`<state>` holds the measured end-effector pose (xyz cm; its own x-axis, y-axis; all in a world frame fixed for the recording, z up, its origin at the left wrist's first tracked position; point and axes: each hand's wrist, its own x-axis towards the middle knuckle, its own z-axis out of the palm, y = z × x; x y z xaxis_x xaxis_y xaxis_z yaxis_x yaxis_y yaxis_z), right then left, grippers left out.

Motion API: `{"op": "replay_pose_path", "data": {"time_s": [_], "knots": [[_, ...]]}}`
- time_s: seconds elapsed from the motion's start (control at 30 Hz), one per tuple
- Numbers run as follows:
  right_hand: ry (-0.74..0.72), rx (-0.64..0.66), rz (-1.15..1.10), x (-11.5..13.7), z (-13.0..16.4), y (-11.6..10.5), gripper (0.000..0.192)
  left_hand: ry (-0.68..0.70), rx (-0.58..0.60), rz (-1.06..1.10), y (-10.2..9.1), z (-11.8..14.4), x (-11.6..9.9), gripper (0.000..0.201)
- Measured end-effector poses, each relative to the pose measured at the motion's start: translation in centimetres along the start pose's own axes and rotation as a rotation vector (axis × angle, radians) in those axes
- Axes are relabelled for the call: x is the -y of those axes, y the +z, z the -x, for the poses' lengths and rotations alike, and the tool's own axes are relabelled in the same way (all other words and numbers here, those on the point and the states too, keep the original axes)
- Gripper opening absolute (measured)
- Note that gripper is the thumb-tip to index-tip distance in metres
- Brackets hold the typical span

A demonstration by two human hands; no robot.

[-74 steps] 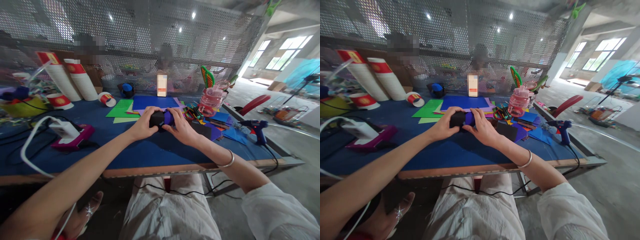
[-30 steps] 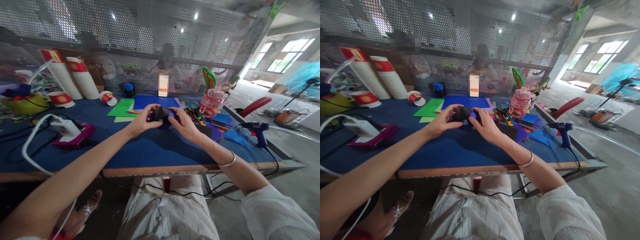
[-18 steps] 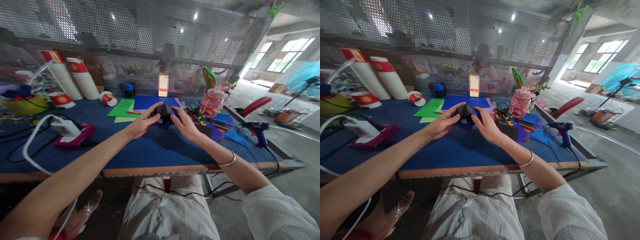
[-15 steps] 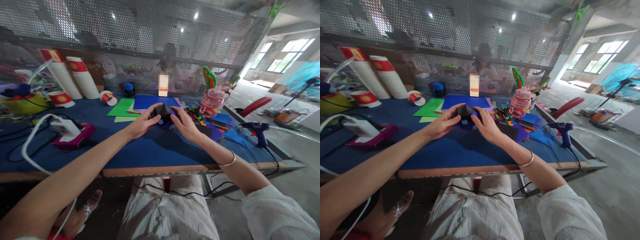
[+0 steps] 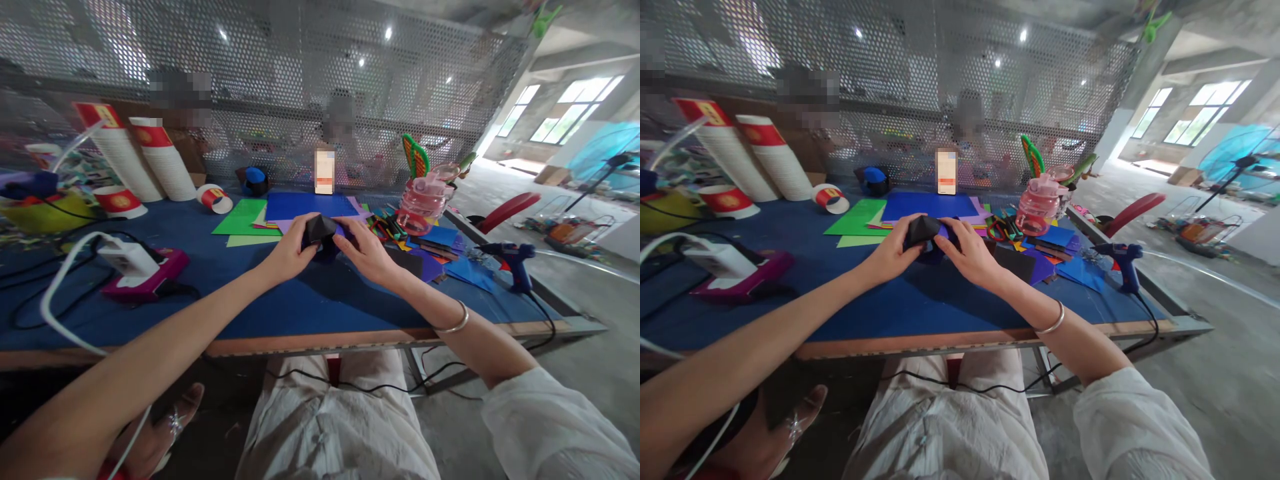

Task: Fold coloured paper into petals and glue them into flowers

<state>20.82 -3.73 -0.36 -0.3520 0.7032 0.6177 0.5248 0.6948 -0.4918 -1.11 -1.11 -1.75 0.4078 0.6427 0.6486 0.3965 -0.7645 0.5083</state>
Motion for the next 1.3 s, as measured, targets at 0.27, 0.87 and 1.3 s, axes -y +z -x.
{"op": "replay_pose_path", "data": {"time_s": [0.27, 0.87, 1.3], "knots": [[0.030, -0.019, 0.031, 0.1, 0.1, 0.1, 0.050, -0.046, -0.015, 0.000, 0.8, 0.3, -0.3, 0.071], [0.329, 0.061, -0.384, -0.7, 0.6, 2.4, 0.103, -0.565, -0.238, 0.841, 0.4, -1.0, -1.5, 0.035], [0.304, 0.028, -0.518, 0.2, 0.3, 2.3, 0.088, -0.488, 0.005, 0.749, 0.1, -0.3, -2.2, 0.064]]}}
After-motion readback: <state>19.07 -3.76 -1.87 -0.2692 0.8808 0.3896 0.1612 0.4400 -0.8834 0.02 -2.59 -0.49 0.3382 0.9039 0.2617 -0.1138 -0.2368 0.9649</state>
